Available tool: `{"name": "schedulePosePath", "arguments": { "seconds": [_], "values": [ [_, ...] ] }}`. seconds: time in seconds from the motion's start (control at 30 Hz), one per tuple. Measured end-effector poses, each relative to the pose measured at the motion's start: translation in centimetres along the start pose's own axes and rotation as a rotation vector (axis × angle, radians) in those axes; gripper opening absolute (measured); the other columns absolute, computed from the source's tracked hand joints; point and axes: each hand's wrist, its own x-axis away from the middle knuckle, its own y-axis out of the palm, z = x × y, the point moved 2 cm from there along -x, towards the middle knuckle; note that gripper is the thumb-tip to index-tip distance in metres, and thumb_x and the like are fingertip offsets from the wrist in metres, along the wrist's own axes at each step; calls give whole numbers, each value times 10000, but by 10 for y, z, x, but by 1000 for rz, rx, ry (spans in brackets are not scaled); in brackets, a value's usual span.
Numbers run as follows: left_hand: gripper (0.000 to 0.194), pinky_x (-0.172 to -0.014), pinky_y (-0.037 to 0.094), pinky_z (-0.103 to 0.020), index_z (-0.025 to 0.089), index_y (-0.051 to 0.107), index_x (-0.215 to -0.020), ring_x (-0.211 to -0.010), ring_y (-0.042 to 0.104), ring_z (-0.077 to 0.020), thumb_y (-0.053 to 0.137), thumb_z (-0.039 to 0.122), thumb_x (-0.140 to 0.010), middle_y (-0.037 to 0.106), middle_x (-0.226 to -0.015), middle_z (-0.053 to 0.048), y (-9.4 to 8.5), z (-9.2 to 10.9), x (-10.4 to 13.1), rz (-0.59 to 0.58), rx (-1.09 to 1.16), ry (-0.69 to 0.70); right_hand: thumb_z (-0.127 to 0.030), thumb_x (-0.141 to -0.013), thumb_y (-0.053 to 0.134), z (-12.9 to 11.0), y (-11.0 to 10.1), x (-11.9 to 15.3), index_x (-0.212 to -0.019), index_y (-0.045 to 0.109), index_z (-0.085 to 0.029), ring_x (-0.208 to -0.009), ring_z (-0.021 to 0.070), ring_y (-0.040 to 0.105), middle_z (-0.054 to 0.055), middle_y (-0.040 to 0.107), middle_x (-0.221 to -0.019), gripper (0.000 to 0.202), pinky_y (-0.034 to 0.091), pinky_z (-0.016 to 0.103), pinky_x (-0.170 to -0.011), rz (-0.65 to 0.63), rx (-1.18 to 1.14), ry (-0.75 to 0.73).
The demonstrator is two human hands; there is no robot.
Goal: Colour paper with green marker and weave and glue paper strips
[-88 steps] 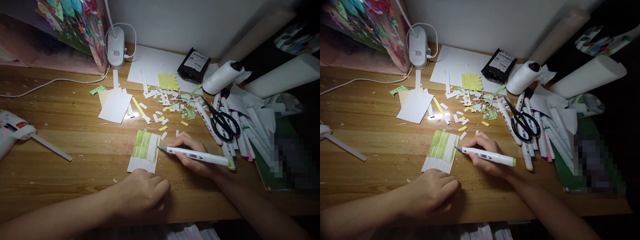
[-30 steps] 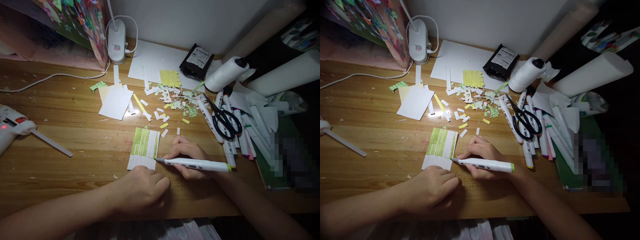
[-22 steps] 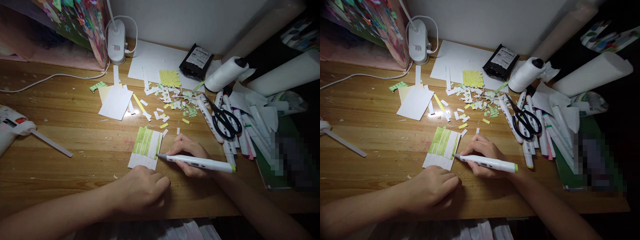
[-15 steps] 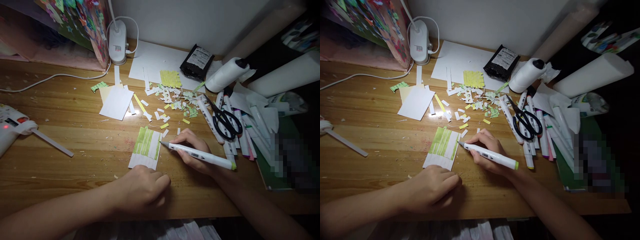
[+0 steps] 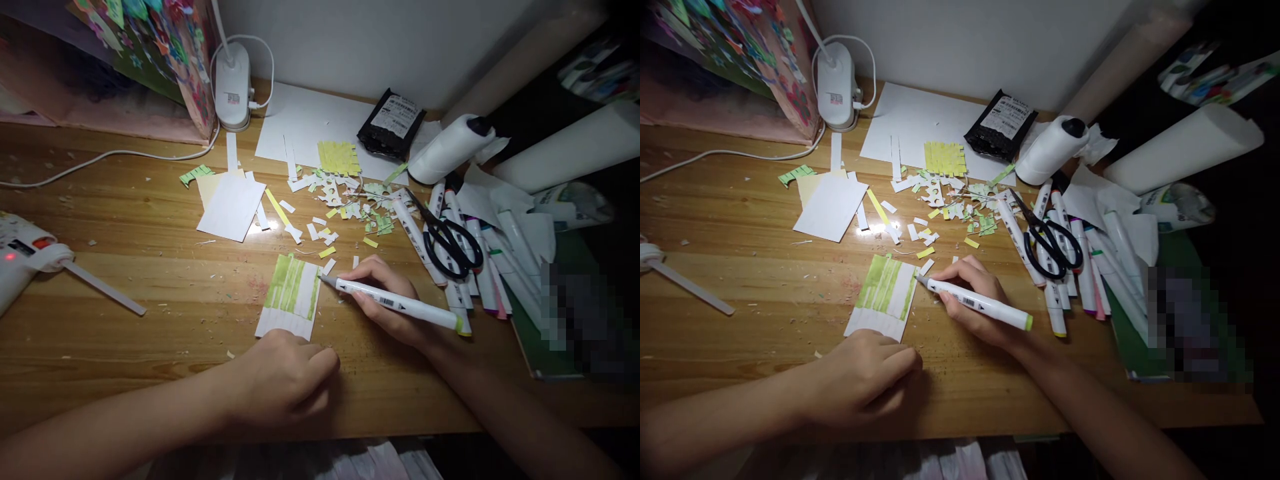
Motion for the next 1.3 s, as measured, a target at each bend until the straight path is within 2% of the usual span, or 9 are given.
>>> {"name": "schedulePosePath", "arguments": {
  "seconds": [0.1, 0.37, 0.53, 0.93, 1.3],
  "values": [
    [29, -494, 374, -266, 201, 405, -832, -548, 548, -148, 390, 183, -850, 608, -702, 13, 0, 0, 1, -9, 5, -5, -266, -828, 542, 1, 0, 0, -970, 610, -217, -792, 186, 552, 48, 601, -893, 165, 429, 302, -668, 21, 16, 40],
    [39, -488, 340, -269, 199, 402, -823, -542, 527, -140, 383, 179, -851, 602, -704, 17, 2, 0, 1, 6, -12, 7, -280, -841, 539, 3, 0, 1, -1005, 604, -230, -827, 193, 552, 52, 594, -927, 183, 425, 305, -688, -1, 9, 31],
    [52, -475, 327, -273, 200, 395, -805, -532, 519, -139, 385, 174, -849, 597, -696, 16, 1, 1, 0, 11, -23, 13, -265, -827, 550, 2, 0, 0, -989, 610, -223, -780, 182, 542, 39, 579, -870, 178, 419, 295, -659, -25, 3, -5],
    [58, -465, 335, -286, 199, 406, -801, -525, 515, -143, 387, 179, -851, 593, -689, 17, 2, 1, 0, 13, -52, 22, -274, -832, 548, 1, -1, -1, -994, 615, -232, -813, 189, 549, 40, 595, -903, 180, 425, 302, -692, 31, 22, 44],
    [45, -466, 344, -285, 201, 399, -806, -525, 516, -144, 392, 178, -844, 595, -696, 18, 3, 0, 0, 16, -63, 26, -268, -818, 557, 1, 0, -1, -970, 616, -232, -814, 191, 561, 36, 603, -898, 167, 430, 313, -703, 32, -19, 59]
  ]
}}
